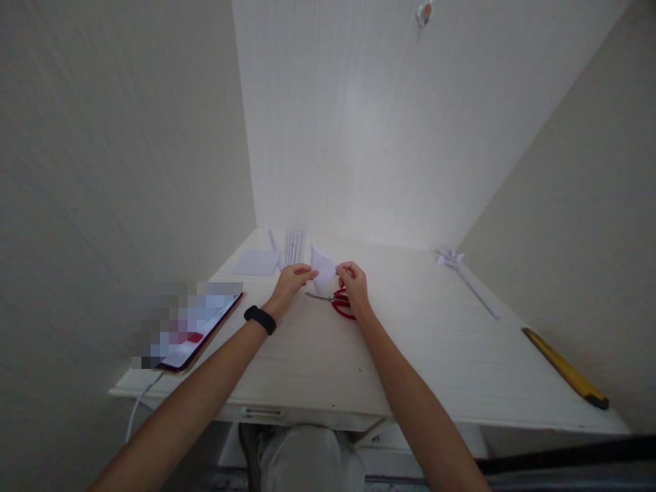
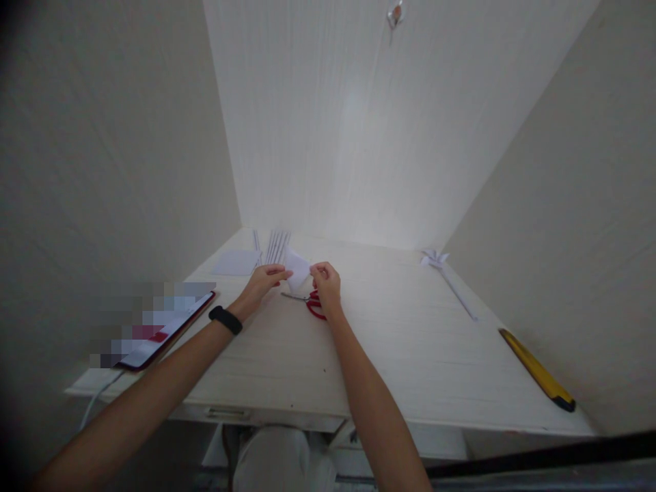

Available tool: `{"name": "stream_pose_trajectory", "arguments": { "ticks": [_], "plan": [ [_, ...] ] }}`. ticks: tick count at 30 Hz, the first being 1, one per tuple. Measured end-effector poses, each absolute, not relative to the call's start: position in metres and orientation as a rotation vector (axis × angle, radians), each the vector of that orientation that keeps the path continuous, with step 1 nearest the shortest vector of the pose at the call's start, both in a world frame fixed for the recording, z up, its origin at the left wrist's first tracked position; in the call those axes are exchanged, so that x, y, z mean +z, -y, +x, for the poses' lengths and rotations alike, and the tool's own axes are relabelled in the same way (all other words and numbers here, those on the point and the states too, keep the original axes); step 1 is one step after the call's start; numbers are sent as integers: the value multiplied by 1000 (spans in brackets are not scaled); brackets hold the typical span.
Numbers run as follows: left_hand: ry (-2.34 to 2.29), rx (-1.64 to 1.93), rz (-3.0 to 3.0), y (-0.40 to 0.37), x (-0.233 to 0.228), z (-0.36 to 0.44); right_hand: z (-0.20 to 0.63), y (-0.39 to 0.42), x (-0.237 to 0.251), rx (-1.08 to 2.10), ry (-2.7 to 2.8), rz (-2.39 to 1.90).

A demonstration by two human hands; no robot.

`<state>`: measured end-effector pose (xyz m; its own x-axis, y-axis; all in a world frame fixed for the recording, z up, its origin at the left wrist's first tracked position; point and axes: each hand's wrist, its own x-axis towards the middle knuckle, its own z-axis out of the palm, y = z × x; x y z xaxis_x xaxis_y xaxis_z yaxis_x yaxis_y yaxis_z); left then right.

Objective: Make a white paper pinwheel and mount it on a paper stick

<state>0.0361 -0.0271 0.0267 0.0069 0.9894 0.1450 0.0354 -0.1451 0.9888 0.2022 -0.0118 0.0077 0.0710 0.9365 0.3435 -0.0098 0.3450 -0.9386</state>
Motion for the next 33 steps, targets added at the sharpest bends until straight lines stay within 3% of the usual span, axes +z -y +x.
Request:
{"name": "stream_pose_trajectory", "arguments": {
  "ticks": [33],
  "plan": [
    [-1189,1403,1255,28,26,36,198,20,15,904,1299,-990]
  ]
}}
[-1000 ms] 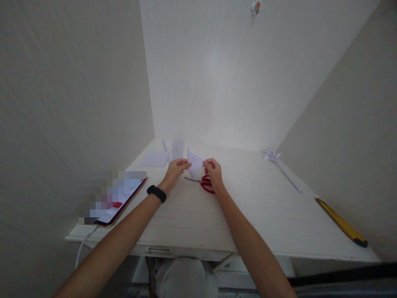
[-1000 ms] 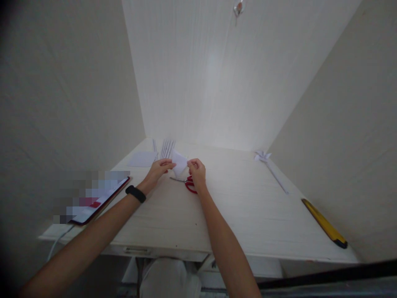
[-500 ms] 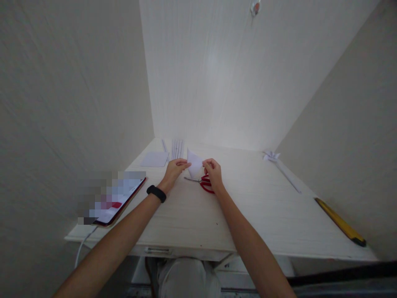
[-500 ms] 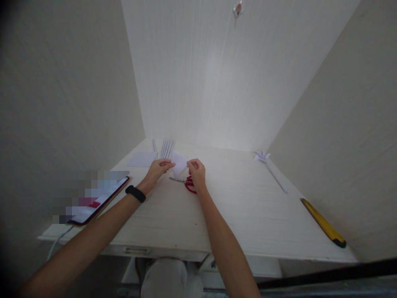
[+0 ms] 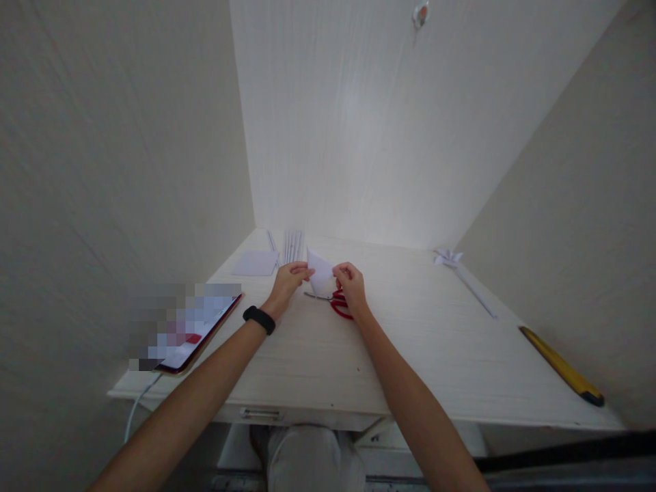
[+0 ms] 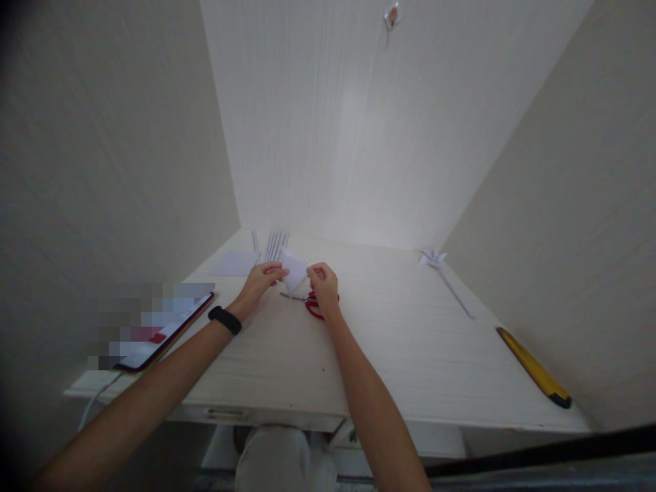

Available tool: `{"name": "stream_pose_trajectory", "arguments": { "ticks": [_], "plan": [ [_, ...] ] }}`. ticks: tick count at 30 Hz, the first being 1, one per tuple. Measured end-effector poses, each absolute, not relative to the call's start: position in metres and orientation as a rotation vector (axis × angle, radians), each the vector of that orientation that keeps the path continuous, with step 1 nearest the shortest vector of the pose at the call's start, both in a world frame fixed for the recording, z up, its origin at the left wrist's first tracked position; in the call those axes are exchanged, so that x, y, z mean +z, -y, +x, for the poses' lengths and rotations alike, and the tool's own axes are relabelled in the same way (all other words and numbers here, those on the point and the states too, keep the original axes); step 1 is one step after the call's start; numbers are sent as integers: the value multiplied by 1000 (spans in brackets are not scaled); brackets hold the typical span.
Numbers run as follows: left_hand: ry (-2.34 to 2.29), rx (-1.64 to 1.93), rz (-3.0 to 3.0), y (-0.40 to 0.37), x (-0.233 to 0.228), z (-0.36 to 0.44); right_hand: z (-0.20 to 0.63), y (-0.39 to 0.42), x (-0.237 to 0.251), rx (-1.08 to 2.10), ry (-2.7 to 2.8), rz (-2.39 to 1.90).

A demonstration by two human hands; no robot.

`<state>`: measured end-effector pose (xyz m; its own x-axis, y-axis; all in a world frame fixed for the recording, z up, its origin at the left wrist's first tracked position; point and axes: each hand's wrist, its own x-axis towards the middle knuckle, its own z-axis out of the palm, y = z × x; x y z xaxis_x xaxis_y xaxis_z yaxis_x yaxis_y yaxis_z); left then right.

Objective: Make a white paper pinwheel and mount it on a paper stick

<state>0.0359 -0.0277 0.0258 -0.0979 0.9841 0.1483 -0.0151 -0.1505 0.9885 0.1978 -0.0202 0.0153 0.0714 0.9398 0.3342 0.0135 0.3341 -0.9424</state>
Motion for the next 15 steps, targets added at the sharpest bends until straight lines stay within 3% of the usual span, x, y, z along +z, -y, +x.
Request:
{"name": "stream_pose_trajectory", "arguments": {
  "ticks": [15],
  "plan": [
    [-1049,1459,1071,32,34,40,197,20,17,908,1291,-986]
  ]
}}
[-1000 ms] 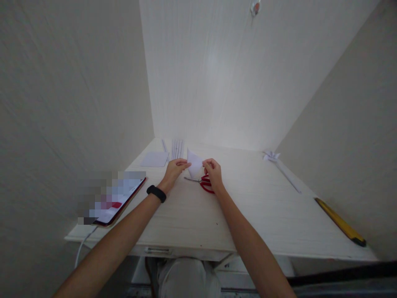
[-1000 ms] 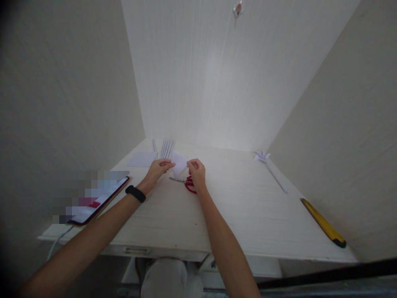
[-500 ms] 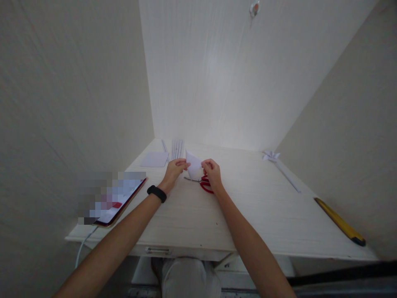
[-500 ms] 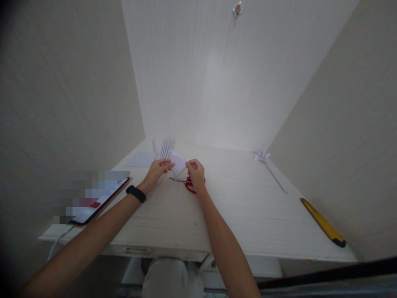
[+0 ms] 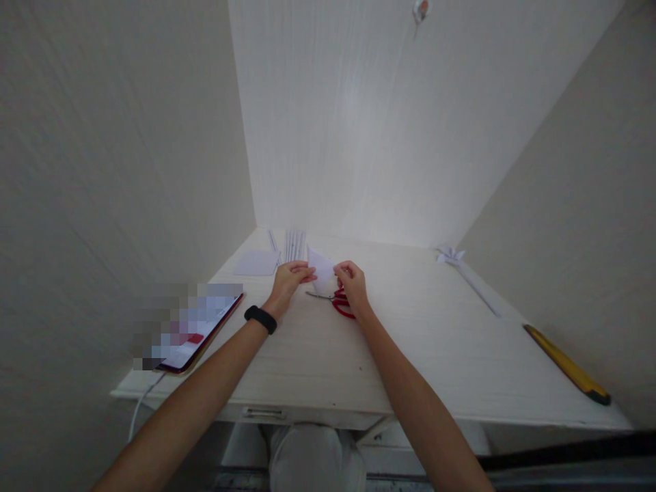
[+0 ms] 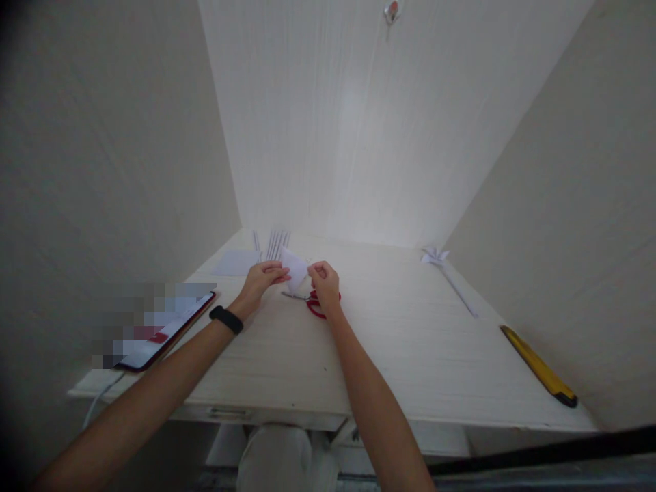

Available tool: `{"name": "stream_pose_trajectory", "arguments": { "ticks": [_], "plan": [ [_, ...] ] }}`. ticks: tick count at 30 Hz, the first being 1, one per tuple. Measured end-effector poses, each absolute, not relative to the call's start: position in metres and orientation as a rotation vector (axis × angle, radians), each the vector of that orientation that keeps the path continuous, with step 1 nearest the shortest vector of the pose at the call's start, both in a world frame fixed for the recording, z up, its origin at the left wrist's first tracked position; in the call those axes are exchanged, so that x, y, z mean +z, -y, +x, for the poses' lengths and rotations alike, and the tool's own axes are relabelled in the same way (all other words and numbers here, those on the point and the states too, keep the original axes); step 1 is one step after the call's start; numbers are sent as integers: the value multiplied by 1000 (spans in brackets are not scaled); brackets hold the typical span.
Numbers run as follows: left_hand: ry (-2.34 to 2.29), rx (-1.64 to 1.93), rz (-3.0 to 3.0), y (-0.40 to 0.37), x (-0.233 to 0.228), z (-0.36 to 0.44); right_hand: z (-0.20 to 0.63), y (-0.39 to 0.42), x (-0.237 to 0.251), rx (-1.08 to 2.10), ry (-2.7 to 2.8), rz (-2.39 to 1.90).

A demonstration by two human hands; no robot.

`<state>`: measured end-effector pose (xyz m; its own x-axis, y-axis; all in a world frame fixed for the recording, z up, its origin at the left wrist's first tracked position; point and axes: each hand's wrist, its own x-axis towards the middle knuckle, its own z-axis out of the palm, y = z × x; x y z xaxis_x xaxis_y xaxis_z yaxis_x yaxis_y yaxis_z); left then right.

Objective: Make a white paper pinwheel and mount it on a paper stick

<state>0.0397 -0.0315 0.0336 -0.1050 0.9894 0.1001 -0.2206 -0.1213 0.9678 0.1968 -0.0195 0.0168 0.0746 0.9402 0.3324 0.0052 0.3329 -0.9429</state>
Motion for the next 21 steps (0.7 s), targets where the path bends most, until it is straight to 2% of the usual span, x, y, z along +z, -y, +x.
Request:
{"name": "stream_pose_trajectory", "arguments": {
  "ticks": [21],
  "plan": [
    [-1144,1433,1073,30,36,39,198,22,19,919,1288,-983]
  ]
}}
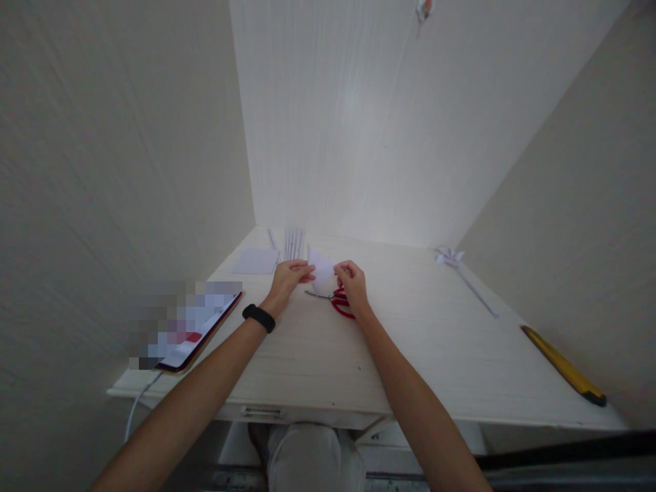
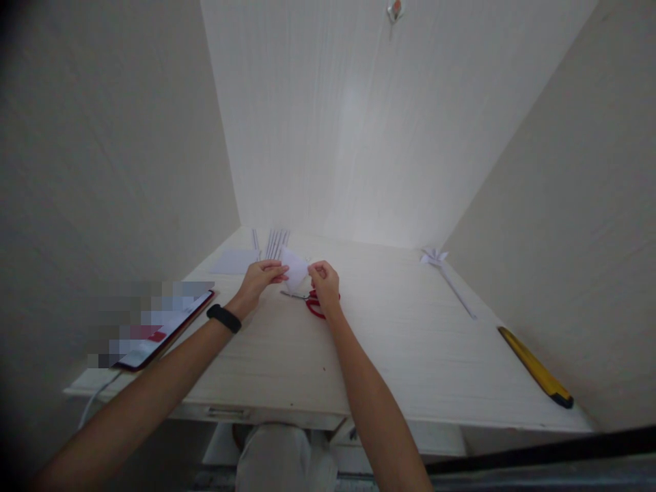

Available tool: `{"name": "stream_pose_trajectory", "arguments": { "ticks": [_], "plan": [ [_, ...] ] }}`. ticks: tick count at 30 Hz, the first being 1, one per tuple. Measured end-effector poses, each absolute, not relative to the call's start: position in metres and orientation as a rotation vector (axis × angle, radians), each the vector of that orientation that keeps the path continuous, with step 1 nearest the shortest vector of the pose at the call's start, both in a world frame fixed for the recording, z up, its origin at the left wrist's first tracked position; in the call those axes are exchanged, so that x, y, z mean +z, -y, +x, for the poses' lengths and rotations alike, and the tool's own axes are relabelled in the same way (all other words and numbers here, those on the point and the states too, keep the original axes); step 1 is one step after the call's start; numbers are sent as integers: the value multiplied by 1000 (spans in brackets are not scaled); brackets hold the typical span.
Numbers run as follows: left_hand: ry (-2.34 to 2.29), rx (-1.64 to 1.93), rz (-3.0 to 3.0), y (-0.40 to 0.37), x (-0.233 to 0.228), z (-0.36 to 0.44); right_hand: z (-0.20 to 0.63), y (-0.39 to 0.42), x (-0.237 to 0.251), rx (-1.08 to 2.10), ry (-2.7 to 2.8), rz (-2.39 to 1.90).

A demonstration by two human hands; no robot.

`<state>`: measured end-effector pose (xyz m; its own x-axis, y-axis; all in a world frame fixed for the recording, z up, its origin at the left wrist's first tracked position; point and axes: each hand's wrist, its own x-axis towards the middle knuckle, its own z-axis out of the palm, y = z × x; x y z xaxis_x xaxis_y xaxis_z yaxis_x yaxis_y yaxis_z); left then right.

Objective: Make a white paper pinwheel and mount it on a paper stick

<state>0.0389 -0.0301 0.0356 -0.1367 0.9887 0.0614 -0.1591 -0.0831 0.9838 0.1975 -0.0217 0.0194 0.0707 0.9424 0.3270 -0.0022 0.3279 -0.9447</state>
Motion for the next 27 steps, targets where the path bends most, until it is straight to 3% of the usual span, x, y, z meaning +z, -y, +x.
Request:
{"name": "stream_pose_trajectory", "arguments": {
  "ticks": [27],
  "plan": [
    [-1264,1411,1232,34,39,36,198,18,12,930,1343,-1015]
  ]
}}
